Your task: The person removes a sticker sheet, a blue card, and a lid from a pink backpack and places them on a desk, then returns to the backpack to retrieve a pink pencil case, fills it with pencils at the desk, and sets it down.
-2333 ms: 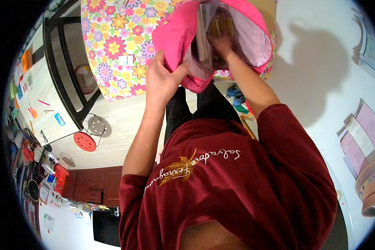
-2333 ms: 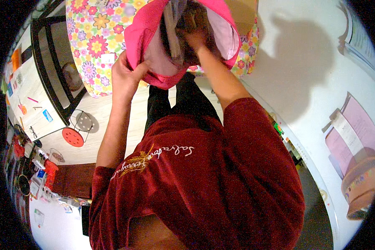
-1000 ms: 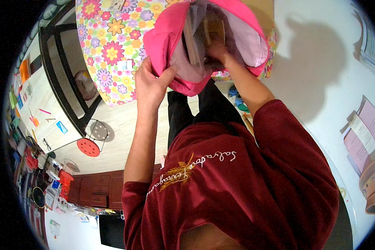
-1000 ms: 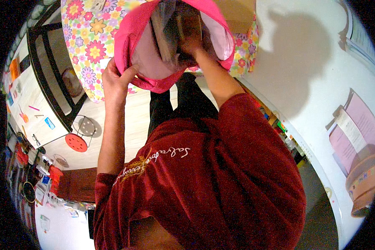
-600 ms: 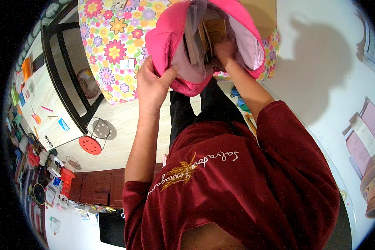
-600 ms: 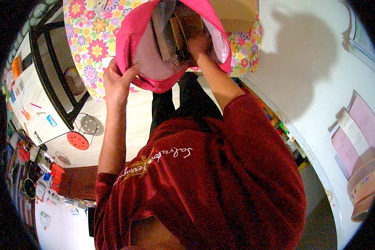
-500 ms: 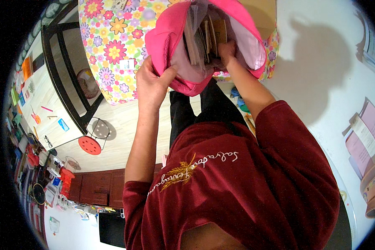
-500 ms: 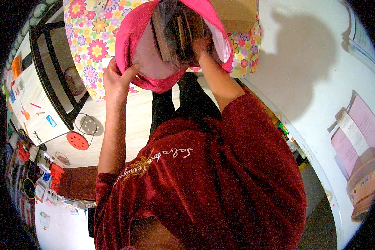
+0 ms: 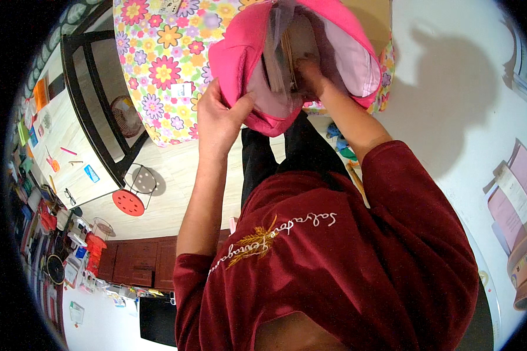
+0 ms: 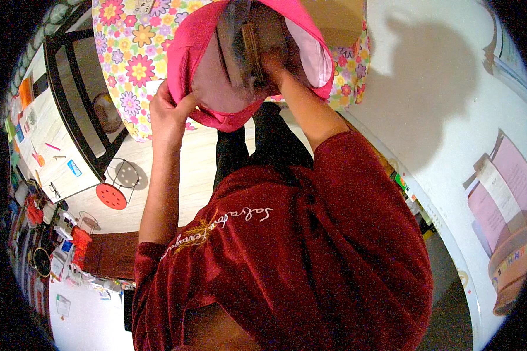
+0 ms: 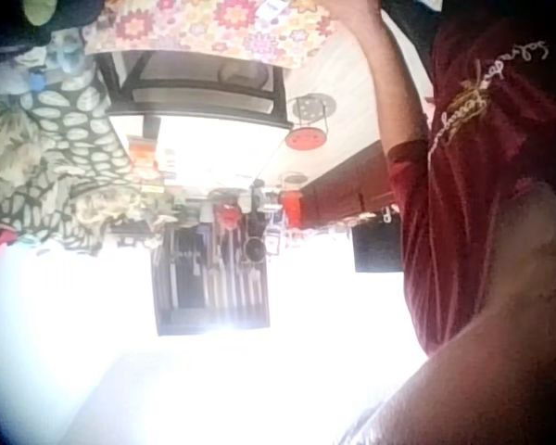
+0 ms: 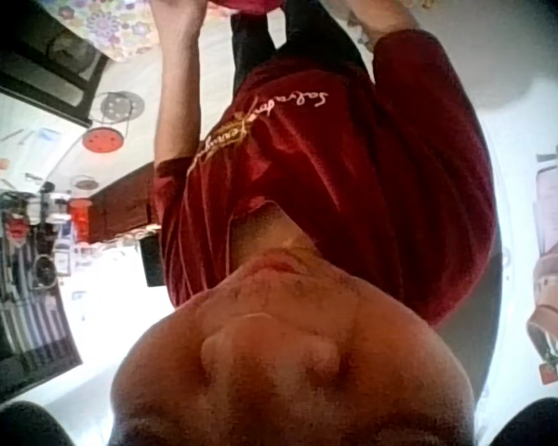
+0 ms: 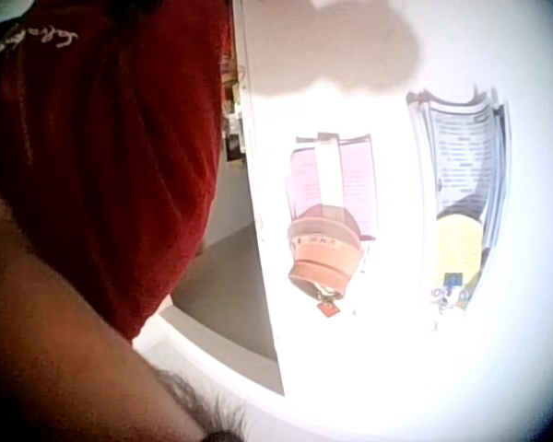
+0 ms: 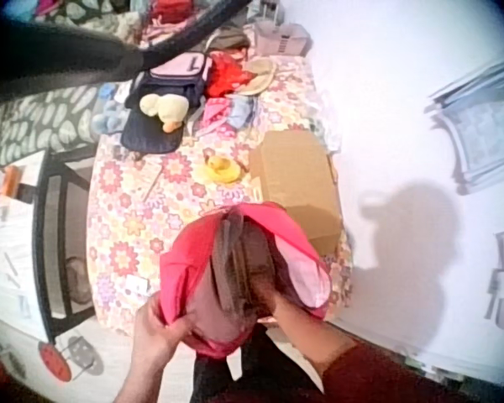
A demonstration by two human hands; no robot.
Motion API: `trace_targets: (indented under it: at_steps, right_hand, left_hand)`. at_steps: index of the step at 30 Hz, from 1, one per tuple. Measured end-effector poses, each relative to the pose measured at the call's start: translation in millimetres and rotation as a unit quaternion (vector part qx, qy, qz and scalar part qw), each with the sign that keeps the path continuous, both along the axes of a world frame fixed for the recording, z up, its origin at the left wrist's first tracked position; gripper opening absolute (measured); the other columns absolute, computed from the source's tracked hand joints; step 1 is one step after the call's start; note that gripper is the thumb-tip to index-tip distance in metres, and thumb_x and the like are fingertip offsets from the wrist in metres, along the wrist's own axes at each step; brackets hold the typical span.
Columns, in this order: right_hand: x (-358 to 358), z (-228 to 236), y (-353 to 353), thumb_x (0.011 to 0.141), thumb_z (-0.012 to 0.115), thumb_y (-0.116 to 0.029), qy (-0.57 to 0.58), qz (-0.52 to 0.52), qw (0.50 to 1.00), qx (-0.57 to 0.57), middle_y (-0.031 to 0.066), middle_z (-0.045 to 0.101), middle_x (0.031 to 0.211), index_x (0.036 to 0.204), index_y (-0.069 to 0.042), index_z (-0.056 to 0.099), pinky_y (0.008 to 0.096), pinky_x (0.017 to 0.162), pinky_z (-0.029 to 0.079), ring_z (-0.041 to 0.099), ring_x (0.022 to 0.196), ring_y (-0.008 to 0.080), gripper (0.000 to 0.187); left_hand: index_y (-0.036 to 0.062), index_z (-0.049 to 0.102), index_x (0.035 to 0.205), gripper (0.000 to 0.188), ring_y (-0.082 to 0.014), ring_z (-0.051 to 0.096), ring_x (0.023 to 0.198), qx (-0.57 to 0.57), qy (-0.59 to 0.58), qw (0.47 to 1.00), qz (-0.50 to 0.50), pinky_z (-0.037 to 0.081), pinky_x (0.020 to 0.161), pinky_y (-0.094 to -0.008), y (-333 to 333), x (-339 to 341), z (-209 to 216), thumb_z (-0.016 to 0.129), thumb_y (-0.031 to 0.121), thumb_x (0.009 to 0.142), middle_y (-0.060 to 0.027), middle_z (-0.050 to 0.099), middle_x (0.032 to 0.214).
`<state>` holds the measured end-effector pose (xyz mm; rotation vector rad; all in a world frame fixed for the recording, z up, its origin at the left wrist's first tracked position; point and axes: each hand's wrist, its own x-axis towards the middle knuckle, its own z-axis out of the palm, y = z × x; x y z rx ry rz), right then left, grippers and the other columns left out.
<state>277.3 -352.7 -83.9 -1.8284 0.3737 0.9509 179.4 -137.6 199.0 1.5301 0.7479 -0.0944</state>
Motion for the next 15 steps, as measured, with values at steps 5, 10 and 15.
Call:
trace_targets:
  at_steps: [5,10,15]
  right_hand:
    - [8.9,40.2,10.6,0.085,0.048,-0.044,0.036,-0.145,0.988,0.042,0.0159,0.05,0.12,0.133,-0.003,0.033,0.0399,0.088,0.041,0.05,0.105,0.0275,0.065]
    - [11.9,18.1,13.8,0.084,0.046,-0.053,-0.002,-0.027,0.994,0.102,0.0161,0.041,0.133,0.134,-0.006,0.036,0.0352,0.1,0.03,0.04,0.12,0.0298,0.069]
    - [26.0,-12.5,-13.5,0.087,0.044,-0.047,-0.197,0.128,0.933,-0.271,0.015,0.039,0.135,0.134,-0.007,0.036,0.035,0.102,0.028,0.038,0.122,0.0301,0.062]
  left_hand:
    - [-0.0049,0.058,0.092,0.026,-0.0085,0.054,0.069,-0.013,0.012,1.0,0.001,0.045,0.064,-0.0229,2.2,2.9,5.9,0.066,0.006,0.07,-0.0045,0.061,0.078]
    - [-0.0051,0.058,0.093,0.025,-0.0091,0.054,0.069,-0.03,0.014,0.999,0.026,0.045,0.065,-0.0229,4.9,1.7,5.6,0.066,0.005,0.071,-0.0045,0.061,0.079]
    - [-0.0056,0.058,0.093,0.025,-0.0089,0.054,0.07,-0.025,0.007,0.999,0.031,0.045,0.065,-0.0228,4.0,1.9,2.0,0.066,0.005,0.071,-0.0049,0.061,0.079]
